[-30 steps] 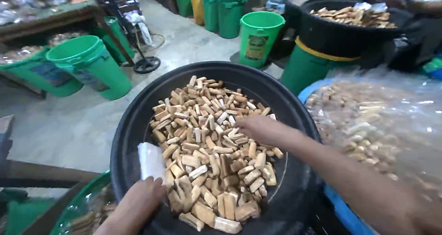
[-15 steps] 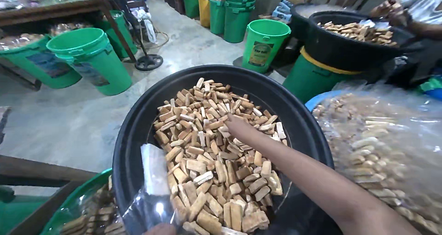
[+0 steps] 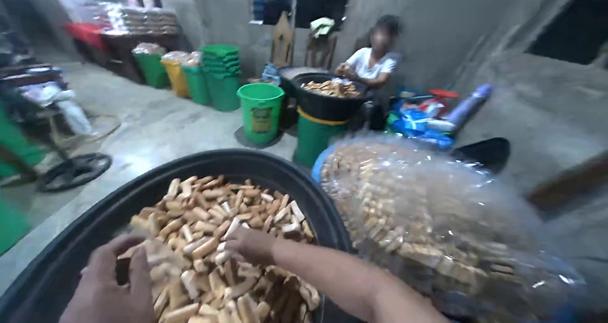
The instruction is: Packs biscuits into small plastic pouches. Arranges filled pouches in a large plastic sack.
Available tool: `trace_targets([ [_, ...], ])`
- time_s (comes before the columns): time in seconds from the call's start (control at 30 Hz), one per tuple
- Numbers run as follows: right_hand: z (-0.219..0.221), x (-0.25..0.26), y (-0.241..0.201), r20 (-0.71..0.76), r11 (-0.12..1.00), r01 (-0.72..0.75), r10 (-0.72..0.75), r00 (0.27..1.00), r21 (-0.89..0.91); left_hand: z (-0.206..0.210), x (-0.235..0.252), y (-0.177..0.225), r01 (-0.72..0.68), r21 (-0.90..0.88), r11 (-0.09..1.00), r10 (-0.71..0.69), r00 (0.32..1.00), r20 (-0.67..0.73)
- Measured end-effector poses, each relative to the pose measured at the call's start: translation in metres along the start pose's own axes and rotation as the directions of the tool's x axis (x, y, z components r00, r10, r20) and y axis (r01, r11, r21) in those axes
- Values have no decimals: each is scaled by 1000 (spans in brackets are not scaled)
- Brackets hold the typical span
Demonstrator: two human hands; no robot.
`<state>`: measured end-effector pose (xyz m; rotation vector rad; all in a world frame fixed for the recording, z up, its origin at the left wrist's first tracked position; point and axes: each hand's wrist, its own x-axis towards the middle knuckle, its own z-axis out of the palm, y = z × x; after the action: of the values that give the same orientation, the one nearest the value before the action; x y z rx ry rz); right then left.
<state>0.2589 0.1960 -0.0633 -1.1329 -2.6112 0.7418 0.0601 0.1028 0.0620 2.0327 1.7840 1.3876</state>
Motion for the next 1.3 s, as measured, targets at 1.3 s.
trace_targets([
  [1.3, 1, 12, 34, -17, 962, 120, -128, 992, -247, 23, 1, -57, -27, 223, 974, -51, 939, 339],
])
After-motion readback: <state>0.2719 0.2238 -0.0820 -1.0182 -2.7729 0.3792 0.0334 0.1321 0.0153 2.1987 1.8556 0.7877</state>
